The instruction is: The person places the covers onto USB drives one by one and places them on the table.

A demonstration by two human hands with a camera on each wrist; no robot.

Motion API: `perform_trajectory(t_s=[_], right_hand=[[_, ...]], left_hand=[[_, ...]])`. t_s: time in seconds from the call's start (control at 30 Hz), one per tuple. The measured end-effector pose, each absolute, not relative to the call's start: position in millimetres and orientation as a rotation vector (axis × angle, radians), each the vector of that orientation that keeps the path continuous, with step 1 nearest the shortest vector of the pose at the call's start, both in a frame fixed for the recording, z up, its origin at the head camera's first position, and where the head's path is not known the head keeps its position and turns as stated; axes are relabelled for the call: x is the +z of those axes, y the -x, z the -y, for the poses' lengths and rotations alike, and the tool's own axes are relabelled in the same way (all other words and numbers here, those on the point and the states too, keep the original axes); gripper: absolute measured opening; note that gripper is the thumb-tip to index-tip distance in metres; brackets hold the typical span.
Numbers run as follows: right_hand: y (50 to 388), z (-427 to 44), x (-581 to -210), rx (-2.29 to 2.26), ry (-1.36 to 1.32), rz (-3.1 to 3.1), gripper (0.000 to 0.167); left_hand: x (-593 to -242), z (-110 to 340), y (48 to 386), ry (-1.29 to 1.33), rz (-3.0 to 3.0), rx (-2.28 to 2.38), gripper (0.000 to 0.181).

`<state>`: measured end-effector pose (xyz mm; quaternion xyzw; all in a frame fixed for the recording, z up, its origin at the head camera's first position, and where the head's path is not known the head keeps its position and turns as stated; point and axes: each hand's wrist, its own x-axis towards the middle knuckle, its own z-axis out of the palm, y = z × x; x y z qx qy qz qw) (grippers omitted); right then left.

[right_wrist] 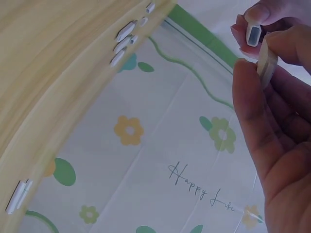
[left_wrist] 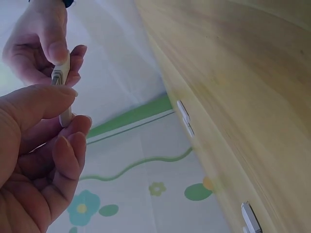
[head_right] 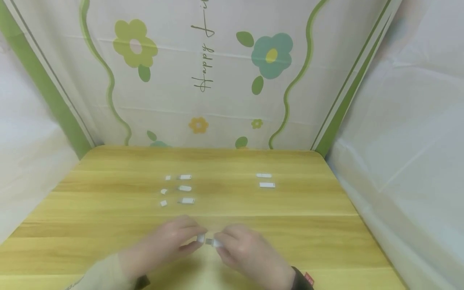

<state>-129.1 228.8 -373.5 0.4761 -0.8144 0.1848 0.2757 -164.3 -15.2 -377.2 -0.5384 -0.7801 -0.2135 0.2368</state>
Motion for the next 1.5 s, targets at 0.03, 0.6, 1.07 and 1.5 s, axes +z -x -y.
perform_trajectory(t_s=[0.03,0.6,1.07,1.5], right_hand=[[129,-228,-373,0.500,-1.279,2.191,0.021],[135,-222,-373,0.483,-1.298,2.197,0.018],[134,-216,-377,0.576,-1.268,2.224,0.018],[133,-213,-380,0.505,-1.199,2.275,0.022]], left_hand=[[-377,15,164,1.471,2.133,-0.581,0.023],[-378,18,161,1.445,2.057,-0.548,0.029],[-379,15,159,1.442,2.029,-0.538,0.030],[-377,14,160,1.374,2.059,-0.464,0.029]])
